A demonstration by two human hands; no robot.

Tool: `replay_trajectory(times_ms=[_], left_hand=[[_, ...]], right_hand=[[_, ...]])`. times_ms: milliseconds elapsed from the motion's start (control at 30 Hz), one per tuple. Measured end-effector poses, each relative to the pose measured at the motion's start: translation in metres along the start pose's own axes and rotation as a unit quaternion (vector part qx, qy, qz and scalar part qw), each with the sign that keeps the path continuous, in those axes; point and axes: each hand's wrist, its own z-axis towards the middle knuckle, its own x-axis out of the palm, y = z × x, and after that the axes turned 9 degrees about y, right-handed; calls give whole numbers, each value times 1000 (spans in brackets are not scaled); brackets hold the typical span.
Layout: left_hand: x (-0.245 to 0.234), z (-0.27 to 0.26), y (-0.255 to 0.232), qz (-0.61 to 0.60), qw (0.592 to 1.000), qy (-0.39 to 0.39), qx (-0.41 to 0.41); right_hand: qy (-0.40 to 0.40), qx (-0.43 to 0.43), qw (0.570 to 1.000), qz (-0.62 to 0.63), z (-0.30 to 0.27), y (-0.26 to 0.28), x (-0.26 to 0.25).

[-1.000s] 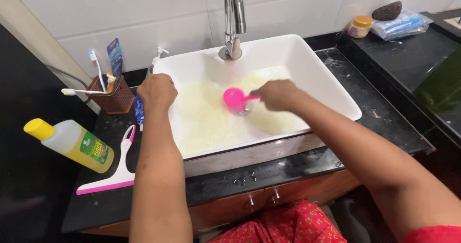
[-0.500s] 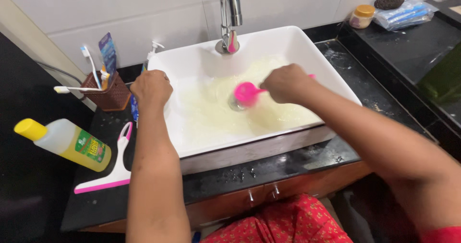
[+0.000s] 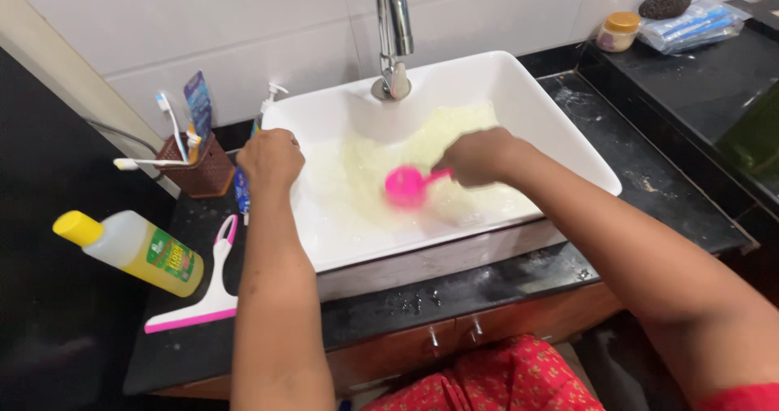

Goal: The person cleans a sink by hand and using a pink brush.

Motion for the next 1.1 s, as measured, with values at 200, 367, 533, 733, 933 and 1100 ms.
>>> replay_trajectory(times_ms=[200,367,533,733,933,1100], left_hand=[[-3,2,0,2,999,31,-15],[-4,-2,-3,-6,1000,22,-4],[-4,-4,-2,-12,1000,12,4],[-5,-3,0,-5,1000,16,0],[-7,-4,-4,-5,1000,11,10],[-7,-1,-6,-8,1000,19,2]], right_hand=[[-93,10,995,-32,-10,15,14],[-117,-43,989,-77,19,23,14],[-92,24,991,-90,37,20,6],[-68,0,996,-61,9,4,16],[-1,82,996,-44,-22,-27,8],[48,104,993,-19,-61,-41,10]])
